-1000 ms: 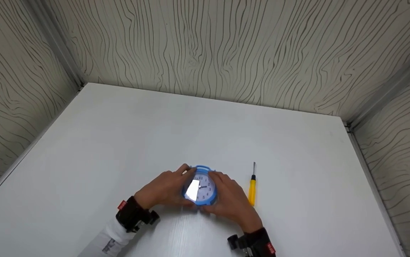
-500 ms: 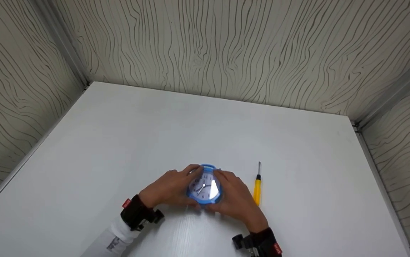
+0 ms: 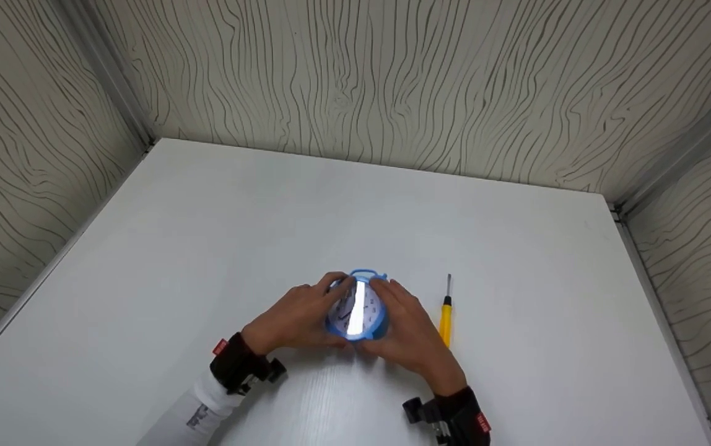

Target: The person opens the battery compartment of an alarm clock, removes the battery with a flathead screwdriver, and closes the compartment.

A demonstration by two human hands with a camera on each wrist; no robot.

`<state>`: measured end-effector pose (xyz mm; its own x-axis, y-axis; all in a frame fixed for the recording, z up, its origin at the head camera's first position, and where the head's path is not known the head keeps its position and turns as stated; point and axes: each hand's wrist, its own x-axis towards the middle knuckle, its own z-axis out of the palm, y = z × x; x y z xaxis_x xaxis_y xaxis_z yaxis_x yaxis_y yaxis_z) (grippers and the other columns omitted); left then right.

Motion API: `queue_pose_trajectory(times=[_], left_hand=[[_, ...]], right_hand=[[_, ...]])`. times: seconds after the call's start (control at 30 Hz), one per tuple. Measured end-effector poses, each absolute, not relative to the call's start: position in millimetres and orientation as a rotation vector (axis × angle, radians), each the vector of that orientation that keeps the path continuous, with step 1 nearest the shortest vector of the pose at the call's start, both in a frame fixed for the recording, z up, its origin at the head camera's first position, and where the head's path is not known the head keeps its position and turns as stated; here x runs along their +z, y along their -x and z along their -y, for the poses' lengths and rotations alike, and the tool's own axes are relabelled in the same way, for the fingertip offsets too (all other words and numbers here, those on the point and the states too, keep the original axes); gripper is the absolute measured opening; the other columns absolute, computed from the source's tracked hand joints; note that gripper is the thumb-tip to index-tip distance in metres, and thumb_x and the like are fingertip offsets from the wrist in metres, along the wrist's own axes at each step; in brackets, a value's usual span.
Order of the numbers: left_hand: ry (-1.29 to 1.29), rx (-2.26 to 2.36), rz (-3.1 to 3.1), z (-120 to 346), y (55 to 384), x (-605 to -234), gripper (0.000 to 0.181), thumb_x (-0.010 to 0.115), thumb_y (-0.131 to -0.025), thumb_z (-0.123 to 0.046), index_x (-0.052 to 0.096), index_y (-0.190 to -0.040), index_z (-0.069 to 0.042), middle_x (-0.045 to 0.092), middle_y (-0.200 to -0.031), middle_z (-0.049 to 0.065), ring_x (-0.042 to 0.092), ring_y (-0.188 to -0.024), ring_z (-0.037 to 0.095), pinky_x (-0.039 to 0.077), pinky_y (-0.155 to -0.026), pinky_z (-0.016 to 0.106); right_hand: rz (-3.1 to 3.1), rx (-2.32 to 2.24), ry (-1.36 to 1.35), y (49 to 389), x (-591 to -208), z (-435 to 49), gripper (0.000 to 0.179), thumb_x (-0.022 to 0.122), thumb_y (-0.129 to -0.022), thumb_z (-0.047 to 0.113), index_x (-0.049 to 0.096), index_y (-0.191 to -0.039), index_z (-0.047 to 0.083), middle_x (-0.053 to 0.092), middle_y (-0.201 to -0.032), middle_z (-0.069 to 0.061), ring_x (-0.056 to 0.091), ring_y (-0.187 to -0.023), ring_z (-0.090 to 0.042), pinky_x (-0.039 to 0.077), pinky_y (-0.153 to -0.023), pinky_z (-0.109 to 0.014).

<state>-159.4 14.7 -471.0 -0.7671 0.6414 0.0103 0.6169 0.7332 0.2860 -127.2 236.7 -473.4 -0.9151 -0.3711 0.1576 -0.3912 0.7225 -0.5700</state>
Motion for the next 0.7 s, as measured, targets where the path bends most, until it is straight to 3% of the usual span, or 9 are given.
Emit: queue_pose_trajectory(times=[0.33,0.7], left_hand=[[-1.038,0.523,-2.850,-14.9,159.5,-471.2,0.099,0.071,-0.078,-0.059,0.024,-0.154,-0.017,0.037,-0.151,0.007,0.060,-0.112,0.015,0.052,-0.099,0.032],[-1.058,0.652,-2.784,-13.1,159.9,-471.4,0.103,0.073,-0.079,-0.054,0.018,-0.156,-0.014,0.027,-0.159,0.005,0.052,-0.125,0.016,0.051,-0.100,0.032]], right_hand=[[2.822,1.007,-0.682,126.0,-467.1,-235.3,0.096,0.090,-0.066,0.015,0.041,-0.148,0.013,0.043,-0.152,-0.007,0.043,-0.139,-0.029,0.044,-0.104,-0.047],[2.744,0.928,-0.757,125.4,-466.7,-234.5,0.094,0.091,-0.063,0.015,0.045,-0.145,0.010,0.046,-0.150,-0.007,0.038,-0.141,-0.026,0.047,-0.102,-0.046]])
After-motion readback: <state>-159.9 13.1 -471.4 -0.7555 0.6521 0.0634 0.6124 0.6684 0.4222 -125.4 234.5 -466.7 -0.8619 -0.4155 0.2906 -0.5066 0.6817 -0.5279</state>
